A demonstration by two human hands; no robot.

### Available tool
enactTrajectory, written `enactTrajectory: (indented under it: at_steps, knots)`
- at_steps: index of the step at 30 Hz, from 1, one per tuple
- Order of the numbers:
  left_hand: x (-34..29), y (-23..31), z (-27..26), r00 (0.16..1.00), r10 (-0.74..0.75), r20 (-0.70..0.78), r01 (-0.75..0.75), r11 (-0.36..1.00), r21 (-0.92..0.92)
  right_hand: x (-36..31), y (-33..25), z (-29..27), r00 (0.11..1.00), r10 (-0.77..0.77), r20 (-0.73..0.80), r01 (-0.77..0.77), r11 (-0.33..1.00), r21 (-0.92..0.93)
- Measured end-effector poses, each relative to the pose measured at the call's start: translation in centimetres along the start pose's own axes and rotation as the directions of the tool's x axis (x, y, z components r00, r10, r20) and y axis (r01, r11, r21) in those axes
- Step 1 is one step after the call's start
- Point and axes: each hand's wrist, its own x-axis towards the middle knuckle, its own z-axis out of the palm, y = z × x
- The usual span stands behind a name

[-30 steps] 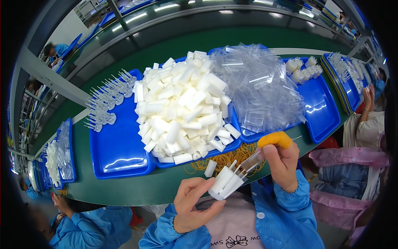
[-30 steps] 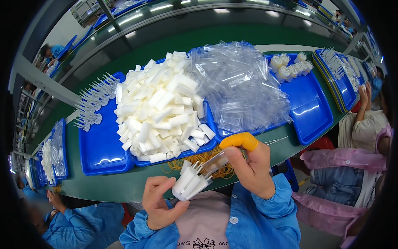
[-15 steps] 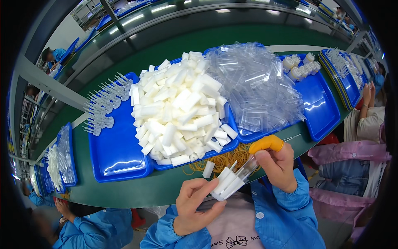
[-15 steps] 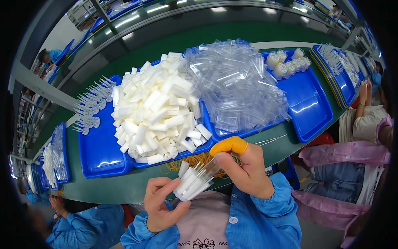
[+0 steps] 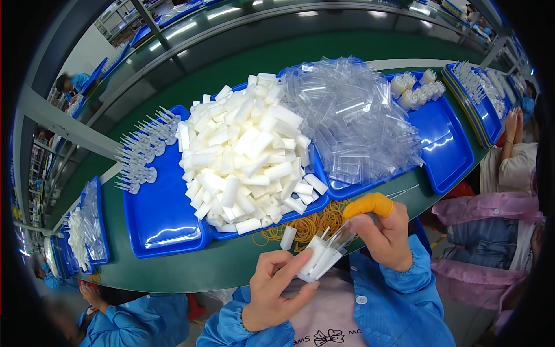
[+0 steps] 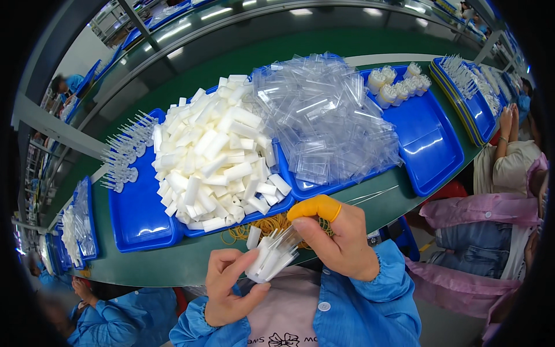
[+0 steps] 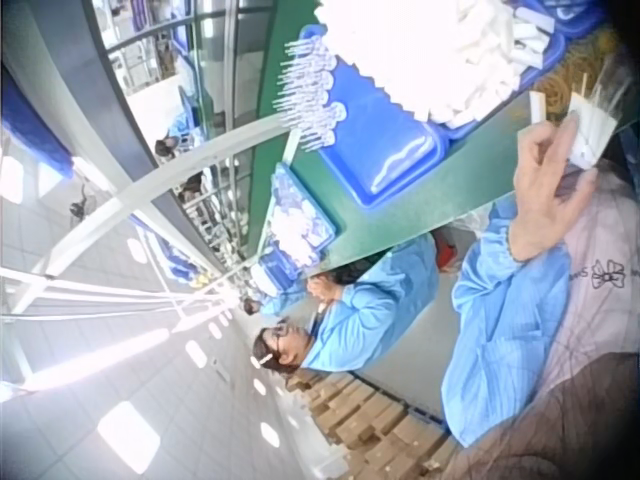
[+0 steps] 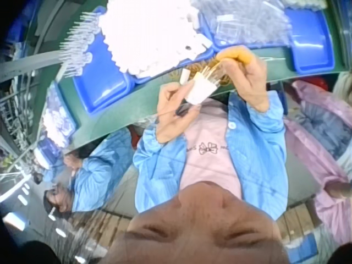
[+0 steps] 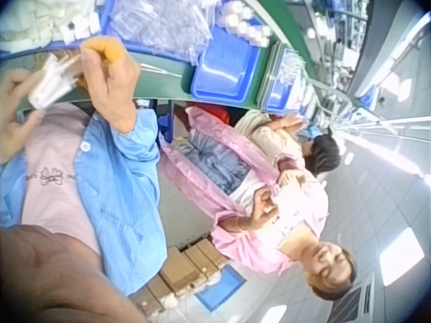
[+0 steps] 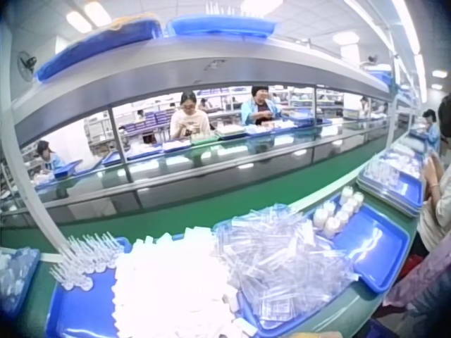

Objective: The person assembles small white plastic components by inserting them into a cylindrical holder. They use a yellow-handled tool to press the parts into place and secure the bundle with a rubber band. The finished assemblies are placed into a blue tray on the assembly line.

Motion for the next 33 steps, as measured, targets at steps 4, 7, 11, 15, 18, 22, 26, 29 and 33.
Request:
enactTrajectory:
  at_steps: [4,7,11,15,18,22,26,29,33]
  knots:
    - [0.5,0.1,0.1,0.999,0.035,0.020,-0.035,0.999,-0.001,0.0,0.3,0.4,0.999,-0.013,-0.036,0.012,1.000,-0.008]
    - [0.2,-0.5,0.3,0.999,0.022,0.044,-0.020,0.999,-0.027,0.0,0.4,0.4,0.999,-0.034,-0.043,0.033,0.999,-0.017]
    - [0.1,-0.5,0.1,0.995,0.010,0.101,-0.007,0.999,-0.033,-0.2,0.2,0.4,0.999,-0.016,-0.036,0.015,1.000,-0.015]
    - [0.1,-0.6,0.2,0.995,0.012,0.101,-0.008,0.999,-0.037,-0.3,0.1,0.5,0.997,-0.046,-0.069,0.041,0.997,-0.067]
    - [0.3,-0.3,0.2,0.997,-0.002,0.080,0.004,1.000,-0.026,-0.4,0.3,0.9,0.988,-0.109,-0.110,0.098,0.990,-0.096]
    - [0.3,-0.1,0.0,0.995,0.012,0.100,-0.014,1.000,0.019,-0.8,0.4,1.1,0.992,-0.055,-0.115,0.048,0.996,-0.070]
    - [0.5,-0.3,0.1,0.993,0.039,0.110,-0.046,0.997,0.061,-0.9,0.4,1.1,0.994,-0.012,-0.109,0.006,0.998,-0.056]
    - [0.3,-0.7,0.1,0.986,0.032,0.167,-0.037,0.999,0.025,-1.0,0.4,1.1,0.993,-0.006,-0.116,-0.001,0.998,-0.059]
    - [0.5,-0.5,0.2,0.986,0.010,0.168,-0.007,1.000,-0.016,-1.1,0.9,1.3,0.989,-0.049,-0.141,0.042,0.997,-0.059]
